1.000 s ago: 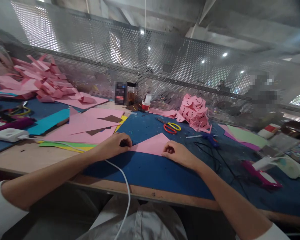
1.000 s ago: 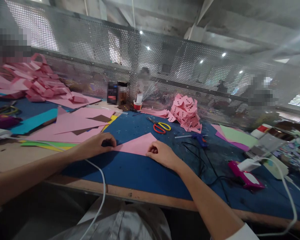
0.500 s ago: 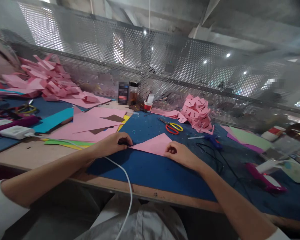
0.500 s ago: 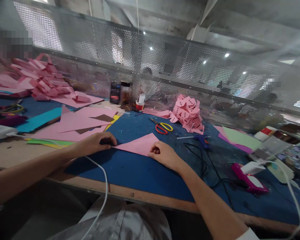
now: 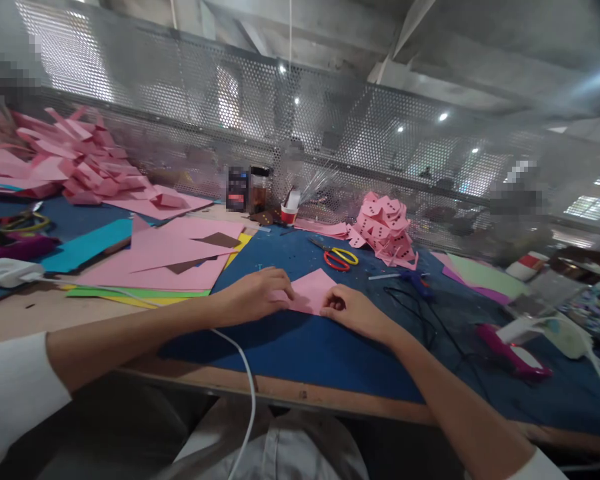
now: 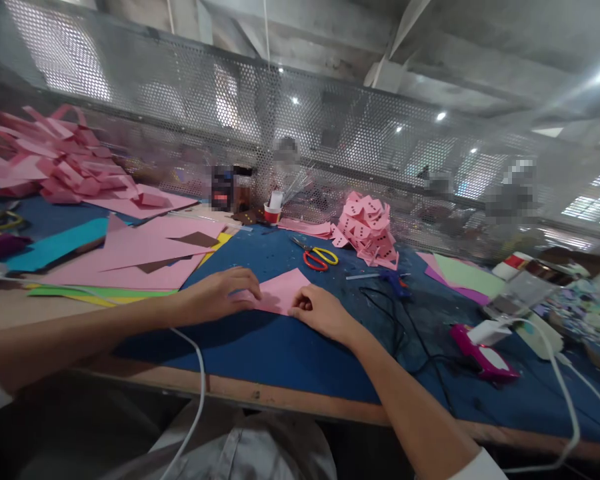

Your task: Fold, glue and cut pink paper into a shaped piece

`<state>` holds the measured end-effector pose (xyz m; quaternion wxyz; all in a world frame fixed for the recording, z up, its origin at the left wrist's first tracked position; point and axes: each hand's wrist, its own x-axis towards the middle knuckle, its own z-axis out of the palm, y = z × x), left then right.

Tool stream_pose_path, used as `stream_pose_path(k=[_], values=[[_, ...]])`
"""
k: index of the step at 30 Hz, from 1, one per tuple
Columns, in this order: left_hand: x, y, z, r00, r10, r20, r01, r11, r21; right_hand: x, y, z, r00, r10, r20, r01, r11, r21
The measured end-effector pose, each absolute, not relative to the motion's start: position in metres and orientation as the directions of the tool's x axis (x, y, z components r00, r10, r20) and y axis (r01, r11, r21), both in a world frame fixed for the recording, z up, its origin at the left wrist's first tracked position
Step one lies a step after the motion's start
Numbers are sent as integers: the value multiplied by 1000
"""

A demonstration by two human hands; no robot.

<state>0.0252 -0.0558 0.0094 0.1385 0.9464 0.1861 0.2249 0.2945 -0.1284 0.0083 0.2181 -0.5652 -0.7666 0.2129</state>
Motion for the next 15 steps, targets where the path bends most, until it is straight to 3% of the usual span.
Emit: stream_pose_path(k=[10,15], values=[[40,-43,-6,872,372,319,275,-910,309,296,-127,5,-258,960,111,781,275,-561],[38,-49,-6,880,342,329,269,-931,246,296,-134,12,-325,926,191,753,376,-540]])
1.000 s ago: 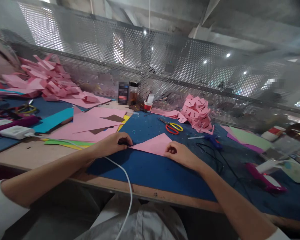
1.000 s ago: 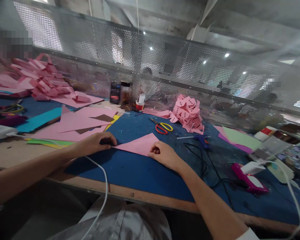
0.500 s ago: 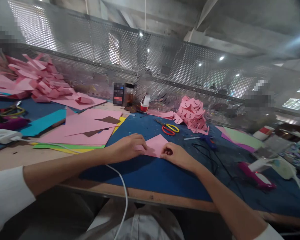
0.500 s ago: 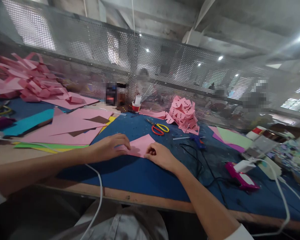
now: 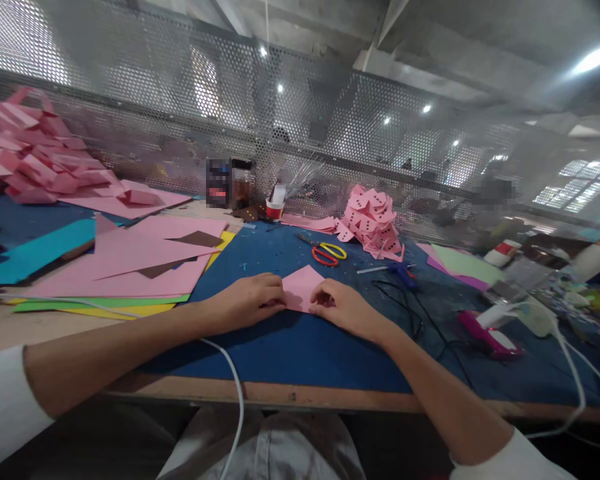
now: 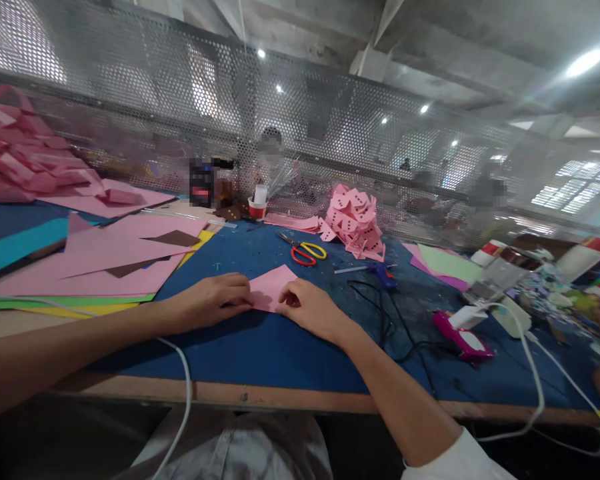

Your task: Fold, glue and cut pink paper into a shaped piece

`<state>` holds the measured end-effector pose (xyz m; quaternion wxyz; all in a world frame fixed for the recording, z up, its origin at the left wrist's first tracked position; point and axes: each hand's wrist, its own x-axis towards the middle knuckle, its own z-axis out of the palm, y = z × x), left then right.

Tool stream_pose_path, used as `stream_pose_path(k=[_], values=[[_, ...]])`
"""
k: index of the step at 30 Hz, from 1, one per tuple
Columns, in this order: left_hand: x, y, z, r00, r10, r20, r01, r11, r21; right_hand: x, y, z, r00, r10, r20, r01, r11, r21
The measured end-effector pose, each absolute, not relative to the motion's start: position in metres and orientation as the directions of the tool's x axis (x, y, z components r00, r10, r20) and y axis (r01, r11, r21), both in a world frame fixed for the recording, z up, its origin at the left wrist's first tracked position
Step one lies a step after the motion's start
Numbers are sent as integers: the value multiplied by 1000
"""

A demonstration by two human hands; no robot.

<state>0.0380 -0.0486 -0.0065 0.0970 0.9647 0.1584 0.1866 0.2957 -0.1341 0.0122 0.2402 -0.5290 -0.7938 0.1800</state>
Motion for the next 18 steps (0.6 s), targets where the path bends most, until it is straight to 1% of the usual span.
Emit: stream_pose_path(k=[3,8,14,18], values=[[38,-52,-6,875,347,336,288,-934,213,295,-138,15,-391,888,243,737,460,-495],[39,-54,-5,875,328,355,294,-944,146,294,-135,12,-411,879,243,779,477,-408],[39,-55,-3,883,325,338,284,-944,166,295,-134,10,-437,867,238,785,497,-369],[40,-58,-1,874,362,323,312,-929,198,295,-136,11,-448,866,222,788,499,-360]])
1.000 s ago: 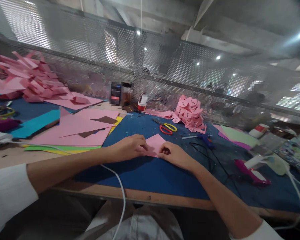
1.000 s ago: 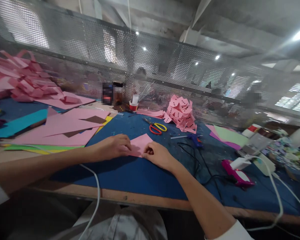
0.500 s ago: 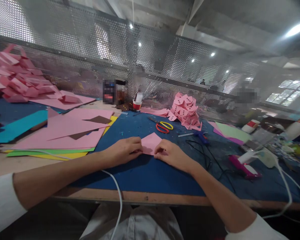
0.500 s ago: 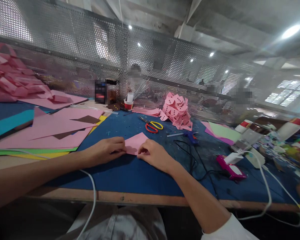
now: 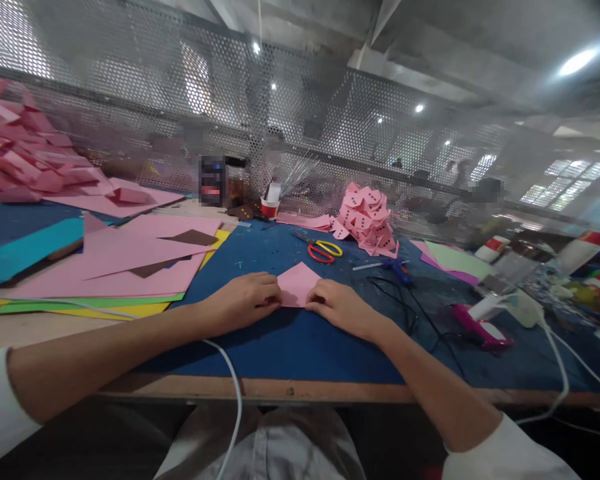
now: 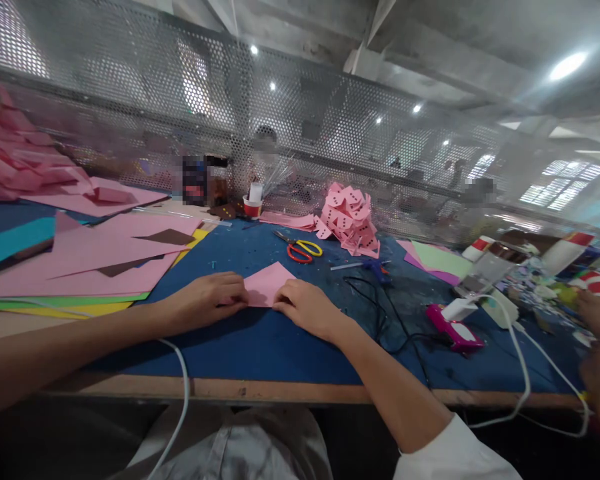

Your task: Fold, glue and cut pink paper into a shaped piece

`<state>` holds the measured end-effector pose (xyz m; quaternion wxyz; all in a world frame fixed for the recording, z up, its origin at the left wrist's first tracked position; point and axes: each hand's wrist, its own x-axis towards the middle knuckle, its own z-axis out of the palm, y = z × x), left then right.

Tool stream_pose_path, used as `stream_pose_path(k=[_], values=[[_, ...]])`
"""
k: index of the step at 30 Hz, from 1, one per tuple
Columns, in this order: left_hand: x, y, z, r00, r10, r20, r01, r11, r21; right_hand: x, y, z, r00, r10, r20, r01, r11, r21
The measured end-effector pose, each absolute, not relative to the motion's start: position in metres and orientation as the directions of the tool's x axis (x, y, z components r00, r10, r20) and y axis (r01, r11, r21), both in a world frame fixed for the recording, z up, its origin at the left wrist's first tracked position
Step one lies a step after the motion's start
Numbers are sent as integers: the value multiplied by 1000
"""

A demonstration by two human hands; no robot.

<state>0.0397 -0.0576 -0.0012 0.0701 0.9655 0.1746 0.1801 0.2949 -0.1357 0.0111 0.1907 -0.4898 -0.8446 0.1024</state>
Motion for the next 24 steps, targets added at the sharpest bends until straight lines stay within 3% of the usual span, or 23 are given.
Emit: stream_pose_path(k=[14,24], values=[[46,-49,-6,778,579,244,466,-792,394,295,-129,8,-340,929,143,822,368,-434],[42,-48,4,757,627,183,509,-742,437,295,-129,11,-296,950,98,819,305,-486]])
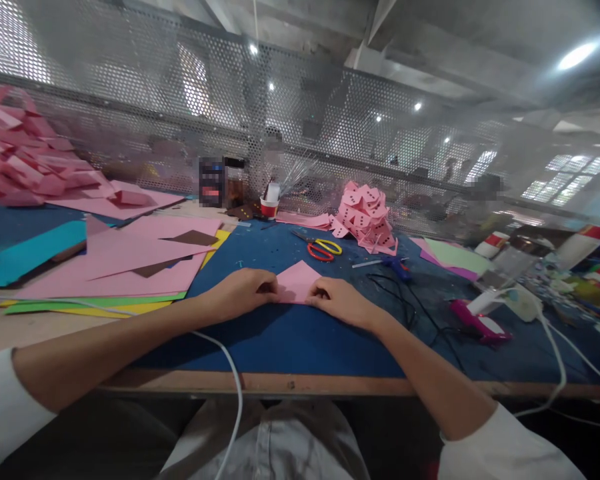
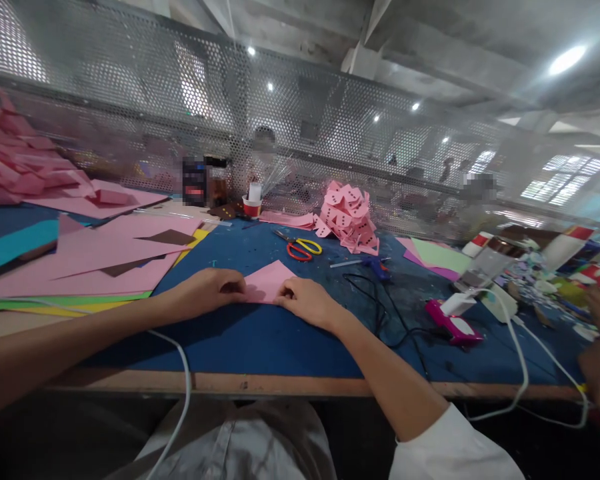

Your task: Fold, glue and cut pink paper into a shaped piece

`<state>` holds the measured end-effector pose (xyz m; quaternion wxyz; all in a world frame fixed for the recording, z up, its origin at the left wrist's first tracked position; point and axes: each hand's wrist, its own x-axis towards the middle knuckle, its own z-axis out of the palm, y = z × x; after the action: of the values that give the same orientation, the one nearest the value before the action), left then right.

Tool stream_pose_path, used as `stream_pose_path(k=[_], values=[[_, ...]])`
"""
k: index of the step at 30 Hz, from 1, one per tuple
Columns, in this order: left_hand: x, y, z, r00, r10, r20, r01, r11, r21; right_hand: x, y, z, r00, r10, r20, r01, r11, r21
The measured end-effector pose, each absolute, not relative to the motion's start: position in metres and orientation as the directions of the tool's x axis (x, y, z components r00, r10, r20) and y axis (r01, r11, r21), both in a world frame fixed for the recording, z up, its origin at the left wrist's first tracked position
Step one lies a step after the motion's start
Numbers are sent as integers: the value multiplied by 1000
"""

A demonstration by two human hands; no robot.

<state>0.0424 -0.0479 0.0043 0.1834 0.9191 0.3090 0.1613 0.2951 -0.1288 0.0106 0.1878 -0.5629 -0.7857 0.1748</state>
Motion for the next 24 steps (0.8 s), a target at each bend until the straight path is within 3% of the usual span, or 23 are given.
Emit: stream_pose_path(k=[9,24], values=[[22,-44,20,813,578,63,479,-728,491,297,-128,12,-291,954,71,805,284,-520],[21,-33,20,765,644,-2,567,-672,477,296,-128,13,-277,959,54,818,265,-510]])
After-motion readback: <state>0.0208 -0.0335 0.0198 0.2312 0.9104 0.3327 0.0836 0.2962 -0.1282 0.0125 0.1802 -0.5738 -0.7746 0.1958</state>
